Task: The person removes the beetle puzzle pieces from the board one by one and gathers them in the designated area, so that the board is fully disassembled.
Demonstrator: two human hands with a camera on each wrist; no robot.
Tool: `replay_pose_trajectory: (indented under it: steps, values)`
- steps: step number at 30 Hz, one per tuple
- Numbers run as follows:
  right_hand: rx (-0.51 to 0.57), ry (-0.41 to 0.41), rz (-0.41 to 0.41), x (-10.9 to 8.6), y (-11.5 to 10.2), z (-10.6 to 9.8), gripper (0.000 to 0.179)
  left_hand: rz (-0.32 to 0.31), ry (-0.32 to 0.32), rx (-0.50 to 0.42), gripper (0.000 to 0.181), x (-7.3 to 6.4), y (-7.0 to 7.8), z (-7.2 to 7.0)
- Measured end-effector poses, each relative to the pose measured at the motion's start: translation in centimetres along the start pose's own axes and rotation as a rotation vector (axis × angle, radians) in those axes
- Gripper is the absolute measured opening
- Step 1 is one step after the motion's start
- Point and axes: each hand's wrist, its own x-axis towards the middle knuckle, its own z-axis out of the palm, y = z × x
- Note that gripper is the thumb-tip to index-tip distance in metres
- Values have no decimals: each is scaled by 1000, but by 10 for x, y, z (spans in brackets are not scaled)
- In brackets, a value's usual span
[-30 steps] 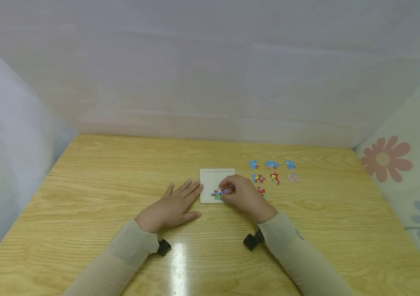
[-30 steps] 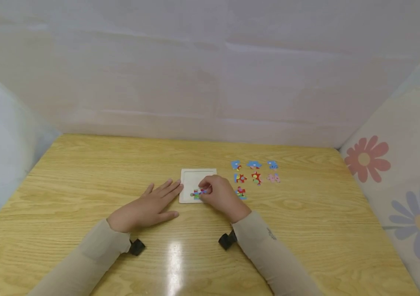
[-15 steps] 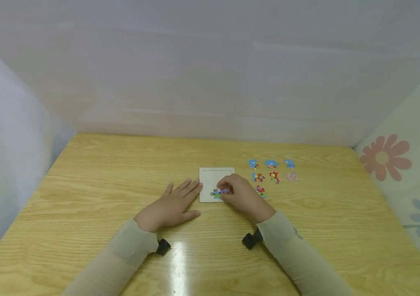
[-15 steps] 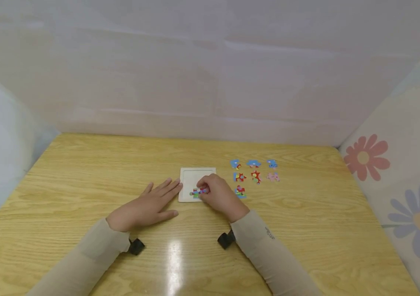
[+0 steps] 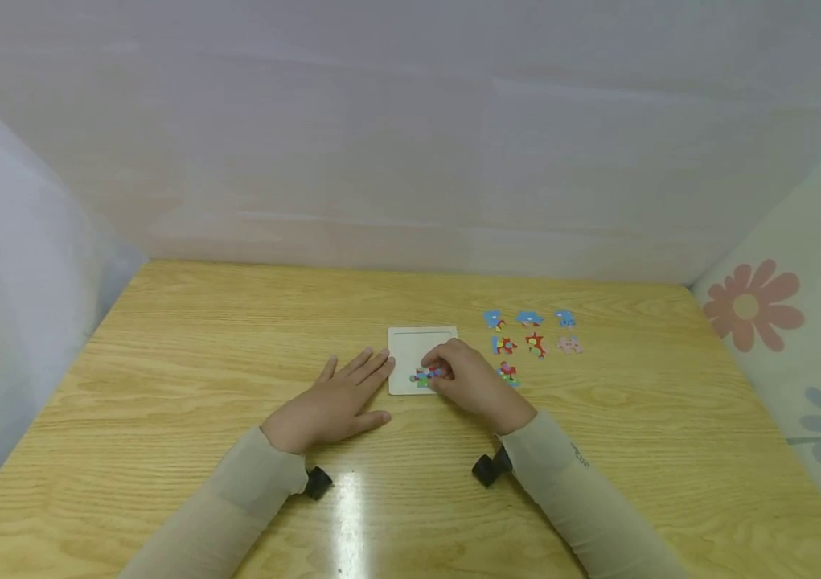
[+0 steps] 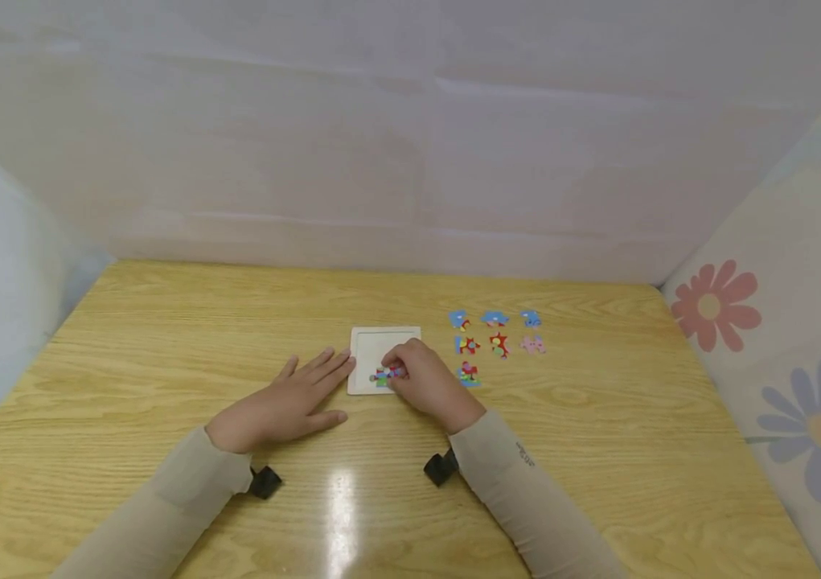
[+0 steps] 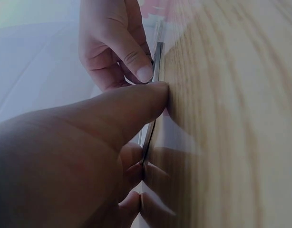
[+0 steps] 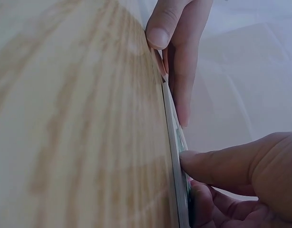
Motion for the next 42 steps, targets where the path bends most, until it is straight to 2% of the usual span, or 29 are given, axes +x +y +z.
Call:
replay_pose_trajectory:
  steps: [10,22,27,31,36,42]
  values:
    - [-9,-5,-64,2,4,0,17,0,-3,9,79,-1,1,-1]
    - [23,34,-45,4,7,2,19,-7,-13,-2,78,0,1,-1]
    - [84,33,-57,5,11,1,15,-7,-11,0,78,-1,2,-2]
    - [138,35,-44,3,11,-1,12,-11,-12,-11,78,-1,2,-2]
    - [194,30,15,1,10,-5,14,-11,-16,-24,79,-1,2,-2]
    - [188,43,32,2,11,-10,15,-11,-7,-16,78,-1,2,-2]
